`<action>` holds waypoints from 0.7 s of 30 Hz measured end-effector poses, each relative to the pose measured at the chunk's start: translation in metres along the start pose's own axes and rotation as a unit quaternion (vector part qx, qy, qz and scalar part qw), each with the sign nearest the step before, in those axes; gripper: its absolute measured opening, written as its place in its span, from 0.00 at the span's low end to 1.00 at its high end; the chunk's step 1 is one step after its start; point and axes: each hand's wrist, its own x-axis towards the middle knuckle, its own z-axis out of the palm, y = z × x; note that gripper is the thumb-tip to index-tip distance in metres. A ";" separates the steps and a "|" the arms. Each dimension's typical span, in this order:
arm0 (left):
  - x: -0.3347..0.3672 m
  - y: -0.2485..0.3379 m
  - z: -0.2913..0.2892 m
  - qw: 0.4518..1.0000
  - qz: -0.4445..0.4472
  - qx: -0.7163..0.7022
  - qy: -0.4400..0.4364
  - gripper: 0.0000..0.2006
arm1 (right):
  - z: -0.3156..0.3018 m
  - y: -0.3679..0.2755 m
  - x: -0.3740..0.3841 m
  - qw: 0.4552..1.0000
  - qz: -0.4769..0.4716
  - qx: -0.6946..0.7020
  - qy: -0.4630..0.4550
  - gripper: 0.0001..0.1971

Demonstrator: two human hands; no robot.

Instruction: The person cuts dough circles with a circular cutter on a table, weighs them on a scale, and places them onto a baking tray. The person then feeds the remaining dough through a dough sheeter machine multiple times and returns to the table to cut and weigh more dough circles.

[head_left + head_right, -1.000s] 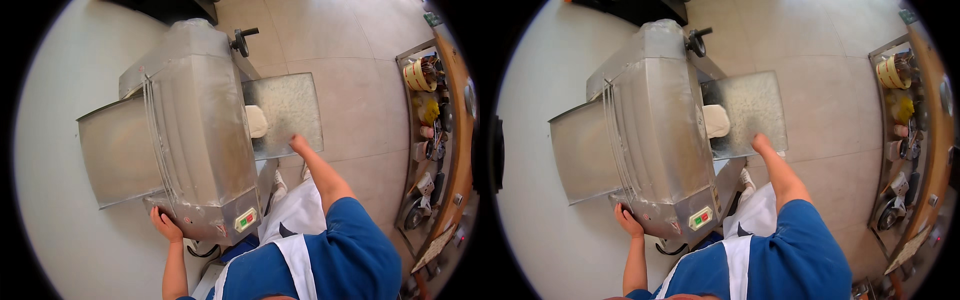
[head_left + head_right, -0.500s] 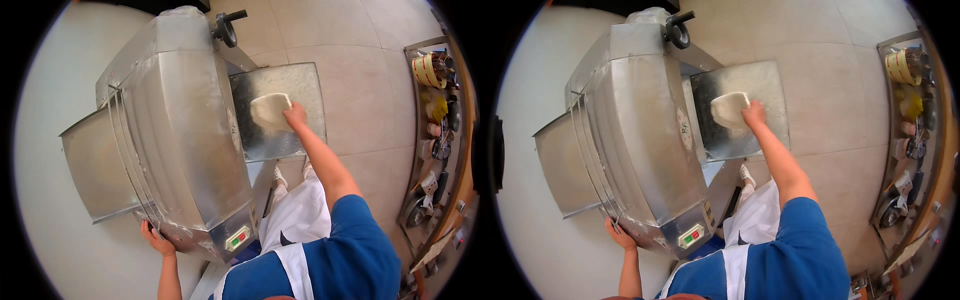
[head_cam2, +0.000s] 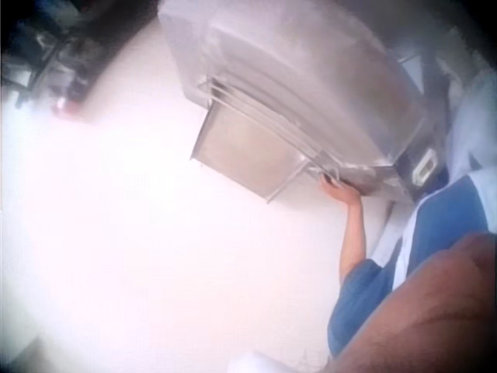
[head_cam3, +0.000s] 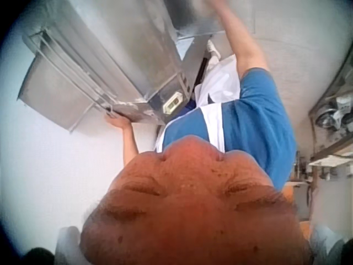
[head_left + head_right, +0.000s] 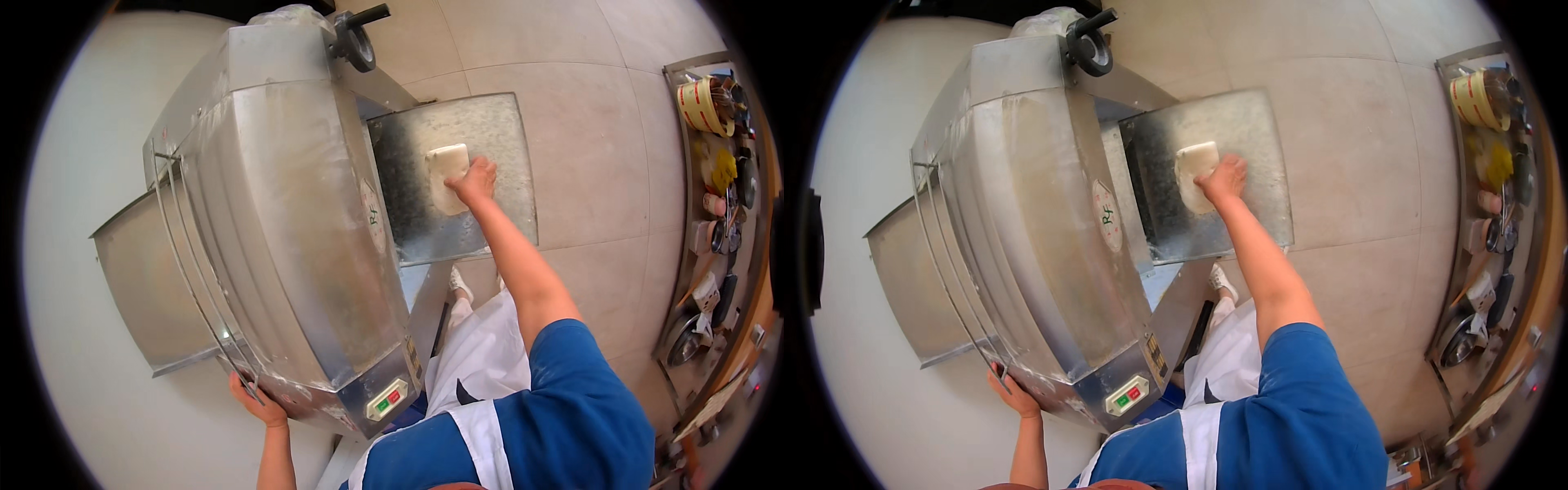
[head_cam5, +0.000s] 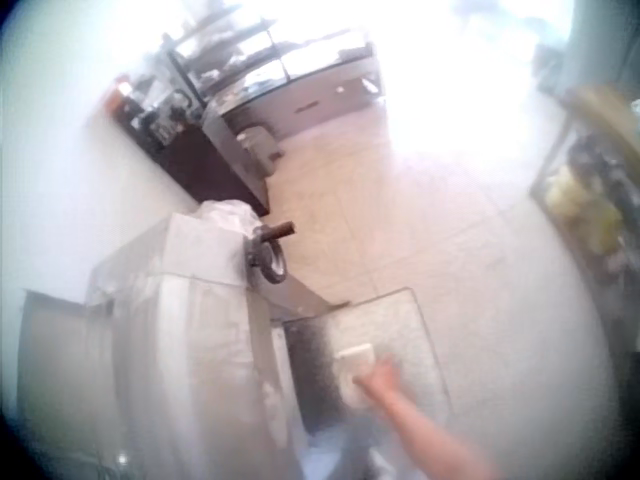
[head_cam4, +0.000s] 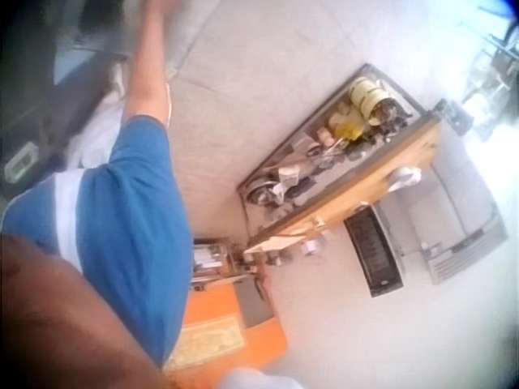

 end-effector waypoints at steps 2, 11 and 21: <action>0.003 0.006 0.002 1.000 0.016 0.015 -0.014 0.21 | 0.014 0.008 0.007 0.994 -0.039 0.071 -0.077 0.25; 0.007 0.019 0.005 0.998 -0.034 -0.058 -0.007 0.18 | 0.061 -0.066 0.032 0.987 -0.042 0.112 -0.106 0.23; 0.010 0.026 0.003 0.999 0.021 0.031 0.004 0.16 | 0.004 0.039 -0.045 0.940 -0.037 0.181 -0.286 0.22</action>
